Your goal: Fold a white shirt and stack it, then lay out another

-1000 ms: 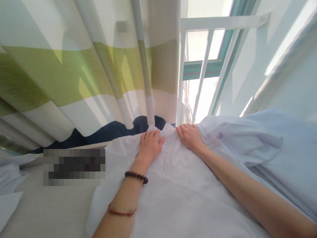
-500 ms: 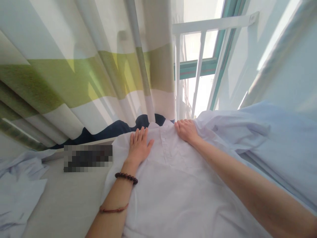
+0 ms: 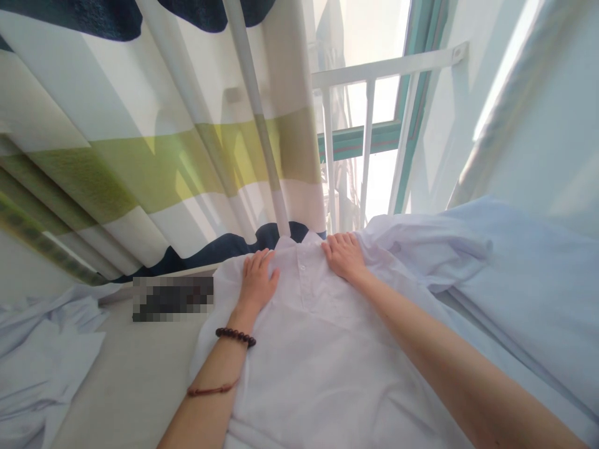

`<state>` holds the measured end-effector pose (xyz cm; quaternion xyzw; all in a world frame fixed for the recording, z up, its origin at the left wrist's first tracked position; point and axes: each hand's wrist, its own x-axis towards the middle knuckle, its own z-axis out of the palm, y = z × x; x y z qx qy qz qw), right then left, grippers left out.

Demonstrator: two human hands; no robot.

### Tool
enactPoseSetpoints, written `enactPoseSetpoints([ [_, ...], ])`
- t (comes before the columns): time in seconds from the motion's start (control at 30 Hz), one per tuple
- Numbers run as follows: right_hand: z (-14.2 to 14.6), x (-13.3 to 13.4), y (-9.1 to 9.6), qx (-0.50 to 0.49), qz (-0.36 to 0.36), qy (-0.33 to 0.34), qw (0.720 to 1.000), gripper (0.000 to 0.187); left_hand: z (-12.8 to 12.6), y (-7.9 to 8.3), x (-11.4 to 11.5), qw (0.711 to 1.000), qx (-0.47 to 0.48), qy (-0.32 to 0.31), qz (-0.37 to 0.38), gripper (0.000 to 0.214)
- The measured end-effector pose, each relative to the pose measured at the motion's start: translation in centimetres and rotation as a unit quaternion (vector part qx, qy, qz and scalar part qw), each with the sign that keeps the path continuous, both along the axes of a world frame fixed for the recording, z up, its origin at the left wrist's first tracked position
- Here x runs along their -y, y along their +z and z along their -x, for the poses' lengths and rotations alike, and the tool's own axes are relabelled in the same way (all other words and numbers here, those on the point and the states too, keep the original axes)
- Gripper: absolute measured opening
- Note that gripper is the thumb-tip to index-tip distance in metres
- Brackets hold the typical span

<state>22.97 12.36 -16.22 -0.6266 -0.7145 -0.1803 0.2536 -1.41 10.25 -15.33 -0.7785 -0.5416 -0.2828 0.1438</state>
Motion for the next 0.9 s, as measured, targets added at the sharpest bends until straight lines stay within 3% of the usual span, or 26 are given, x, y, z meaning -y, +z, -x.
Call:
enactPoseSetpoints([
  [0.13, -0.1, -0.1, -0.1, -0.008, -0.001, 0.001, 1.0, 0.036, -0.4, 1.1, 0.9, 0.993, 0.066, -0.051, -0.081, 0.012],
  [0.37, -0.1, -0.1, 0.0, -0.01, -0.004, 0.004, 1.0, 0.035, -1.3, 1.7, 2.0, 0.99, 0.051, -0.105, -0.074, 0.006],
  [0.9, 0.1, 0.0, 0.0, -0.007, -0.018, 0.005, 1.0, 0.033, -0.9, 1.4, 1.9, 0.988, 0.117, -0.083, -0.05, 0.005],
])
